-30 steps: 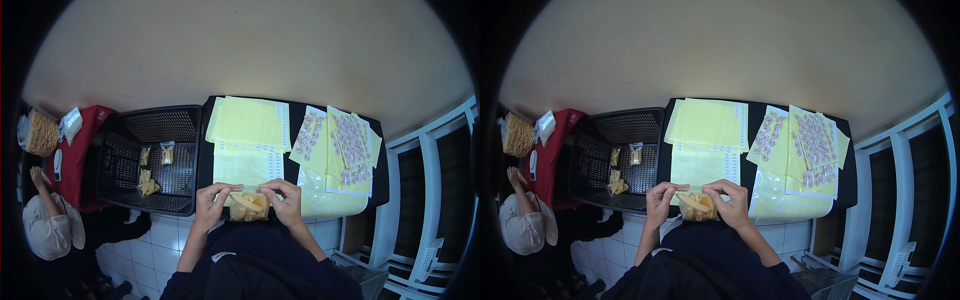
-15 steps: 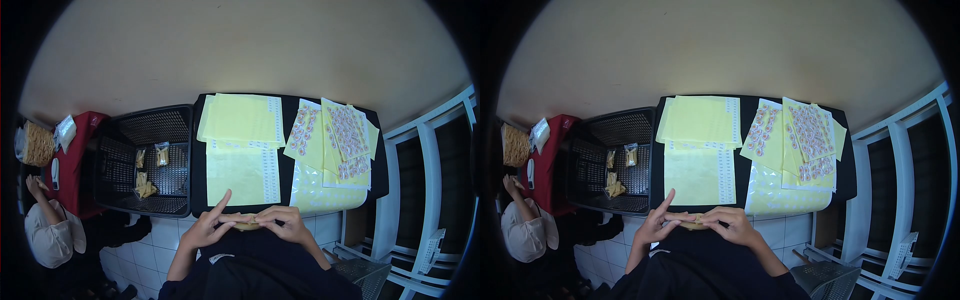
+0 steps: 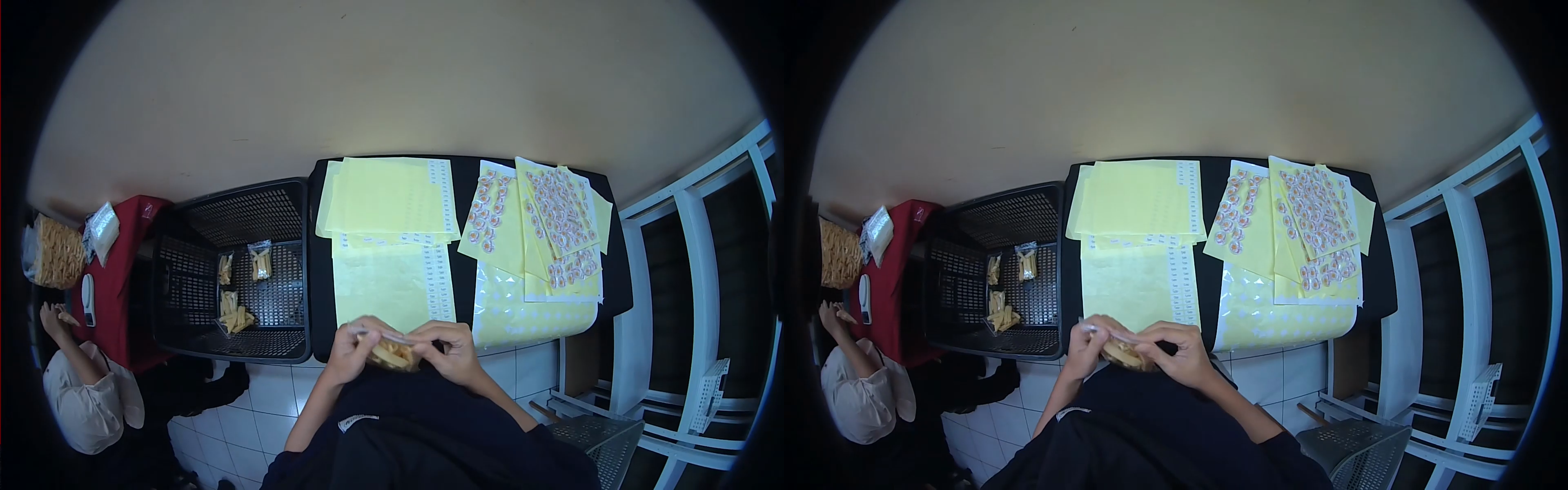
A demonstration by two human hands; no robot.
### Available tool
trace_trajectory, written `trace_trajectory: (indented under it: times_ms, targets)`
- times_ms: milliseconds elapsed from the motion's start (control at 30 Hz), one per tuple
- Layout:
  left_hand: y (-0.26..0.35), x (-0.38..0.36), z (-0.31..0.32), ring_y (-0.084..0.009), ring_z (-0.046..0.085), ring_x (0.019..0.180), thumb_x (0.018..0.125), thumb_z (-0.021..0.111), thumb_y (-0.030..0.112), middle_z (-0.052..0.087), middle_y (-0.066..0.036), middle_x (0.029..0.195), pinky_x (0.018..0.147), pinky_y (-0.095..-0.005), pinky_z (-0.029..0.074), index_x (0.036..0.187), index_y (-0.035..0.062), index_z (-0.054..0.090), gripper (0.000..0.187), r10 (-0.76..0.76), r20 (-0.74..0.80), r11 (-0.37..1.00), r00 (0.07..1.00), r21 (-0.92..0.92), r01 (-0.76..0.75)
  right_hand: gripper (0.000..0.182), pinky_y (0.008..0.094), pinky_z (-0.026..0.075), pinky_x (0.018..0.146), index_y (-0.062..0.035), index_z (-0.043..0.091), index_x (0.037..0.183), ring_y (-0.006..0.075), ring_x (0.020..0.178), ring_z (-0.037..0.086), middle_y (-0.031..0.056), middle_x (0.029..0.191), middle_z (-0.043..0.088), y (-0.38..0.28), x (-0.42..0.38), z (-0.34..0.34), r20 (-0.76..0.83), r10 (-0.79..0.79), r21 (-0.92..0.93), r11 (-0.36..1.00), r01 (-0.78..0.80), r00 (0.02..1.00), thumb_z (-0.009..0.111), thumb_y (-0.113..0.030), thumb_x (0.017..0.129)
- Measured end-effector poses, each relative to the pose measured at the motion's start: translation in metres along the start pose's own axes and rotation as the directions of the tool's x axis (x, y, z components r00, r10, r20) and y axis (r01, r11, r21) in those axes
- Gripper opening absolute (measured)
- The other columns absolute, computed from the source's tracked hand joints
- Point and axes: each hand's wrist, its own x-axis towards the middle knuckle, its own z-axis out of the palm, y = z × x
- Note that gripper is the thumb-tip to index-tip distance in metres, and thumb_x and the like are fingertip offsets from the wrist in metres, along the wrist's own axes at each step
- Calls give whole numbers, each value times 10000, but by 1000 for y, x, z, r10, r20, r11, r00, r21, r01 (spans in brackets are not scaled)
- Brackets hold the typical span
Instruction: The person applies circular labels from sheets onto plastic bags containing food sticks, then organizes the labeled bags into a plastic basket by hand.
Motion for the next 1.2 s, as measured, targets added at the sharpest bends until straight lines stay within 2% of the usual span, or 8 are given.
trace_trajectory:
  times_ms: [67, 100, 133, 233, 367, 567, 933, 1200]
  targets:
    - [-16, 11, -3, -139, 518, 699, 863, 450, 224, 533, -60, 777, 684, -268, 418, 878, 19, 519, 217, -54, -120, 998, 991, 30, 58, 208, 266, 440, 706, 6, 595, 915, 182, 785, 580, 119, 907, 610, 4, 11, -5, 16, -153, 52, 987, 152, 988, 620, -107, 742]
    - [-27, 19, -6, -132, 505, 660, 868, 425, 259, 492, -43, 734, 654, -272, 426, 869, 31, 510, 244, -165, -203, 950, 965, -295, 100, 260, 287, 425, 749, 2, 562, 970, 197, 864, 553, 133, 1005, 574, 14, 12, -10, -7, -71, 45, 996, 71, 997, 599, -150, 762]
    - [-34, 25, -10, -124, 491, 622, 874, 400, 294, 452, -26, 691, 623, -276, 435, 860, 42, 500, 272, -296, -243, 801, 924, -590, 101, 236, 288, 428, 733, 4, 568, 951, 210, 852, 558, 135, 956, 582, 19, 11, -11, -169, -80, -167, 985, 52, 982, 605, -101, 742]
    - [-36, 38, -17, -114, 477, 591, 871, 368, 343, 418, -15, 695, 576, -285, 452, 887, 51, 472, 311, -337, -176, 606, 925, -793, 70, 281, 312, 426, 758, 11, 555, 954, 239, 879, 536, 137, 907, 559, 41, -5, -21, -420, -151, -551, 826, -119, 895, 622, -3, 682]
    - [-55, 39, -25, -96, 478, 599, 866, 375, 349, 403, -25, 761, 558, -282, 463, 993, 29, 432, 349, -267, 83, 263, 960, -952, 156, 365, 338, 428, 772, 6, 556, 948, 284, 894, 525, 139, 967, 540, 59, -30, -6, -377, -172, -665, 734, -136, 910, 701, -70, 621]
    - [-67, 31, -23, -100, 480, 603, 861, 381, 364, 399, -36, 773, 583, -279, 456, 1040, 9, 405, 398, -238, 267, -74, 934, -964, 257, 421, 360, 387, 848, 17, 521, 1011, 310, 1013, 475, 154, 1073, 509, 66, -24, 2, -376, -205, -739, 655, -159, 903, 690, -114, 648]
    - [-59, 25, -29, -106, 478, 605, 858, 386, 369, 393, -43, 783, 580, -278, 456, 1072, 0, 390, 427, -251, 365, -83, 896, -931, 356, 438, 431, 263, 964, 13, 412, 1152, 289, 1173, 347, 156, 1234, 402, 102, 38, -3, -352, -212, -842, 497, -209, 912, 541, -173, 778]
    - [-64, 43, -29, -97, 473, 603, 860, 385, 391, 418, -36, 794, 565, -256, 454, 1148, 4, 366, 482, -294, 356, -18, 887, -930, 368, 429, 397, 289, 873, 4, 461, 1112, 287, 1038, 427, 139, 1031, 497, 93, 52, -5, -345, -298, -889, 406, -209, 890, 567, -205, 752]
